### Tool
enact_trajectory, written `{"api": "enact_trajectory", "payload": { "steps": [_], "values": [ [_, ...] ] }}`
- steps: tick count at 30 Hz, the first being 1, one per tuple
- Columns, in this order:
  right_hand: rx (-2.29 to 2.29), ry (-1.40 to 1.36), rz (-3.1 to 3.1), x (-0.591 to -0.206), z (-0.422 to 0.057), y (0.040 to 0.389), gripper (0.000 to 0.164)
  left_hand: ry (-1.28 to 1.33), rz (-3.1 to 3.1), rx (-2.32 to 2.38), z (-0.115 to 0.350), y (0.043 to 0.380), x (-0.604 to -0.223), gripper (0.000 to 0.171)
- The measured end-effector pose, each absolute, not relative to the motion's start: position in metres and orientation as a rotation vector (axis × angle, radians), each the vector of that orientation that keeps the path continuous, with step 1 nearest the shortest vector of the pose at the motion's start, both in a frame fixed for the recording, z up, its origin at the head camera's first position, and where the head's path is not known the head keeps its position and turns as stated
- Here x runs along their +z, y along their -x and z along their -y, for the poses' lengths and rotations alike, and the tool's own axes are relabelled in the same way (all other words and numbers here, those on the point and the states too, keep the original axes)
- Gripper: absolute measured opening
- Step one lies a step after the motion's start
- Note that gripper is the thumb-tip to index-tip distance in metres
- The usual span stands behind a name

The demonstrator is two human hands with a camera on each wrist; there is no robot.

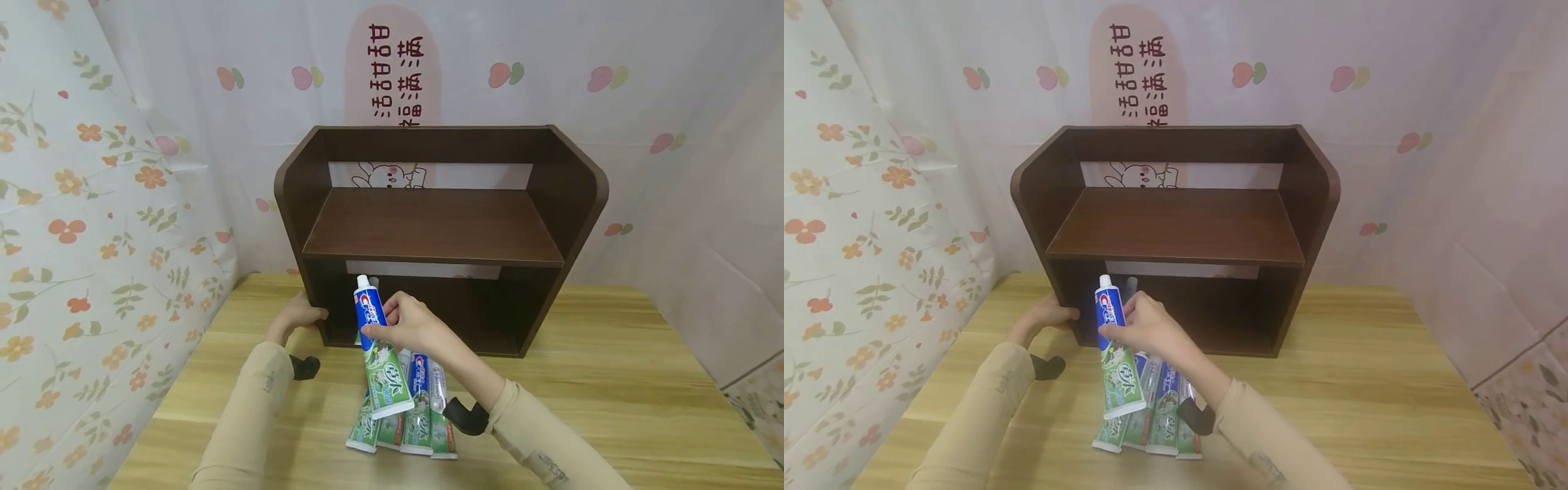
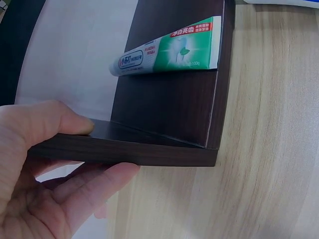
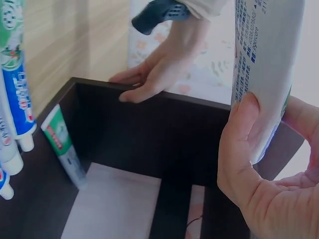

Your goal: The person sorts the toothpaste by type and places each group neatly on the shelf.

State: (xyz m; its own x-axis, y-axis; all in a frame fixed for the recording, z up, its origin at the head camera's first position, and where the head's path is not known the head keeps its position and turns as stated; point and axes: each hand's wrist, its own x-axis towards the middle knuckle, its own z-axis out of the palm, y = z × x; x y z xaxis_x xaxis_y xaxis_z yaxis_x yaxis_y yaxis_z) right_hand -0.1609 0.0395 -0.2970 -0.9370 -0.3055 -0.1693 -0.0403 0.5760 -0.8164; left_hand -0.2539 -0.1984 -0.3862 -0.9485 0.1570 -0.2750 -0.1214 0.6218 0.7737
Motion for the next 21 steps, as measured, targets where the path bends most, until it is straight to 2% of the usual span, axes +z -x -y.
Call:
{"api": "enact_trajectory", "payload": {
  "steps": [10,17,21],
  "values": [
    [-1.354,0.333,-2.514,-0.272,-0.030,0.177,0.044,0.038,-2.549,1.210,0.197,0.254,-0.386,0.053],
    [-1.365,0.326,-2.519,-0.255,-0.030,0.191,0.048,-0.075,-2.518,1.242,0.205,0.264,-0.396,0.056],
    [-1.376,0.281,-2.535,-0.244,-0.029,0.201,0.047,-0.026,-2.517,1.246,0.199,0.256,-0.387,0.055]
  ]
}}
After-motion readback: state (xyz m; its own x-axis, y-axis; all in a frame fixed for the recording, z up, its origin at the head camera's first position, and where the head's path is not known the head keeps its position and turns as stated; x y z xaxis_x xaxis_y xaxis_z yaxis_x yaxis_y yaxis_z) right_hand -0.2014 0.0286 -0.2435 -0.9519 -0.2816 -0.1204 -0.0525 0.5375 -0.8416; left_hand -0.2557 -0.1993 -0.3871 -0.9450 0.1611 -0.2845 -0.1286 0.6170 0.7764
